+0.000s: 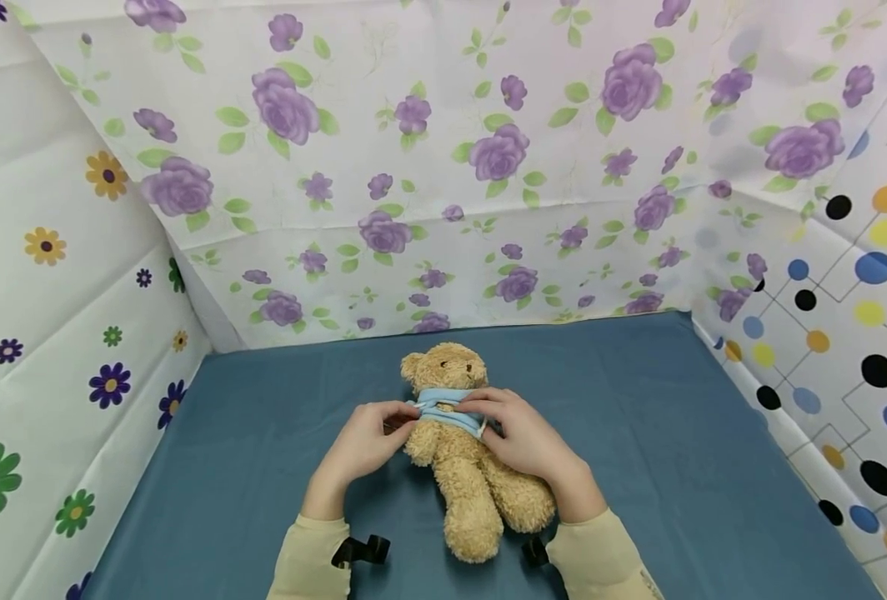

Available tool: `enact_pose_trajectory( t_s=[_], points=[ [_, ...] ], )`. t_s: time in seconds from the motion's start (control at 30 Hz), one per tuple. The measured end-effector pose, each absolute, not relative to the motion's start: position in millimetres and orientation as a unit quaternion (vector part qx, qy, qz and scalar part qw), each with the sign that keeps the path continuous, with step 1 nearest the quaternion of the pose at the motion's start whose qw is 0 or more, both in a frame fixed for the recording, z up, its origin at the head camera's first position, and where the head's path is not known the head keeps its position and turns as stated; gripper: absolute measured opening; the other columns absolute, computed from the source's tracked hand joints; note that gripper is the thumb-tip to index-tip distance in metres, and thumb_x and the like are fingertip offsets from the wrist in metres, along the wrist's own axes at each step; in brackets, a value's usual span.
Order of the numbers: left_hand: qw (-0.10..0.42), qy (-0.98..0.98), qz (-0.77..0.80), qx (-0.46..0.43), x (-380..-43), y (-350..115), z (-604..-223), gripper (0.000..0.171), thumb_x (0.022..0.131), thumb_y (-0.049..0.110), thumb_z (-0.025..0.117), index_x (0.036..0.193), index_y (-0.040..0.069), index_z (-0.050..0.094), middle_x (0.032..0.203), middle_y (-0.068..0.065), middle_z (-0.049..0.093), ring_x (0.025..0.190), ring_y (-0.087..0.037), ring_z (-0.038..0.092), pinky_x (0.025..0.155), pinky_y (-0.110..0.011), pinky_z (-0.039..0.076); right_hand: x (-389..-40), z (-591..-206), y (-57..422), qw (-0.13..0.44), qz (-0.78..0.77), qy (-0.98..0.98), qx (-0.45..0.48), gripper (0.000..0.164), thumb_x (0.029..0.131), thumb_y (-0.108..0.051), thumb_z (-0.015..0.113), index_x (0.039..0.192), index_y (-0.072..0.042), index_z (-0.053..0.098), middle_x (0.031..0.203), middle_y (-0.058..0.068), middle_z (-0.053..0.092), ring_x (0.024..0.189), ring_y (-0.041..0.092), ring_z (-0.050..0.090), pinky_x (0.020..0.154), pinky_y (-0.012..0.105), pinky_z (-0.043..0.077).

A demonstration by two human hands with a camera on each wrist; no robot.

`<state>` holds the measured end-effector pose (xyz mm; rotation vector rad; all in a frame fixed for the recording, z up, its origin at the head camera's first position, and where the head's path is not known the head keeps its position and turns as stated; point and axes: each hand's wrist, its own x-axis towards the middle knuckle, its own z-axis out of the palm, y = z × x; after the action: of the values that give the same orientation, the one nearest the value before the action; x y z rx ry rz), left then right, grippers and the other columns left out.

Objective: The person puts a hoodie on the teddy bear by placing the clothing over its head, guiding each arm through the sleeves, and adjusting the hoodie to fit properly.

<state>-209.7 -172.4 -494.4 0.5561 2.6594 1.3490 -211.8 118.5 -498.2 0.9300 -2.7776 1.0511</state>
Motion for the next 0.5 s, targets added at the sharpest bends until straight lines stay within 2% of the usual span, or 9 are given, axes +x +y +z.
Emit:
enact_pose_trajectory(
  t_s=[0.17,0.33,0.5],
  points=[
    [0.086,0.86,0.463,0.195,-208.7,-172.2,-494.8,0.027,0.109,0.021,0.067,0.133,0.009,0.073,0.12,-0.001,0.073,0.104,-0.019,0.069,0.087,-0.041,0.057,-209.7,-498.6,118.0,0.002,0.349,-0.892,0.286,0.042,0.105,-0.004,0.065,0.142,-0.022,0.07,0.151,0.0,0.058,0.138,0.033,0.054,0.093,0.049,0.048],
    [0.117,0.836,0.503,0.185,-209.0,-170.6,-496.0,0.027,0.107,0.027,0.07,0.128,0.009,0.069,0.108,-0.003,0.07,0.095,-0.021,0.066,0.079,-0.04,0.054,-209.9,-498.1,117.3,-0.004,0.349,-0.894,0.282,0.044,0.105,-0.002,0.062,0.143,-0.022,0.069,0.149,0.001,0.058,0.139,0.032,0.054,0.097,0.049,0.049],
    [0.121,0.83,0.516,0.174,-208.8,-168.0,-495.1,0.032,0.107,0.024,0.071,0.134,0.008,0.069,0.115,-0.002,0.071,0.102,-0.021,0.067,0.085,-0.042,0.055,-211.0,-497.6,116.7,-0.002,0.344,-0.898,0.274,0.045,0.105,-0.002,0.061,0.144,-0.023,0.068,0.149,0.002,0.058,0.139,0.032,0.054,0.094,0.047,0.048]
  ],
)
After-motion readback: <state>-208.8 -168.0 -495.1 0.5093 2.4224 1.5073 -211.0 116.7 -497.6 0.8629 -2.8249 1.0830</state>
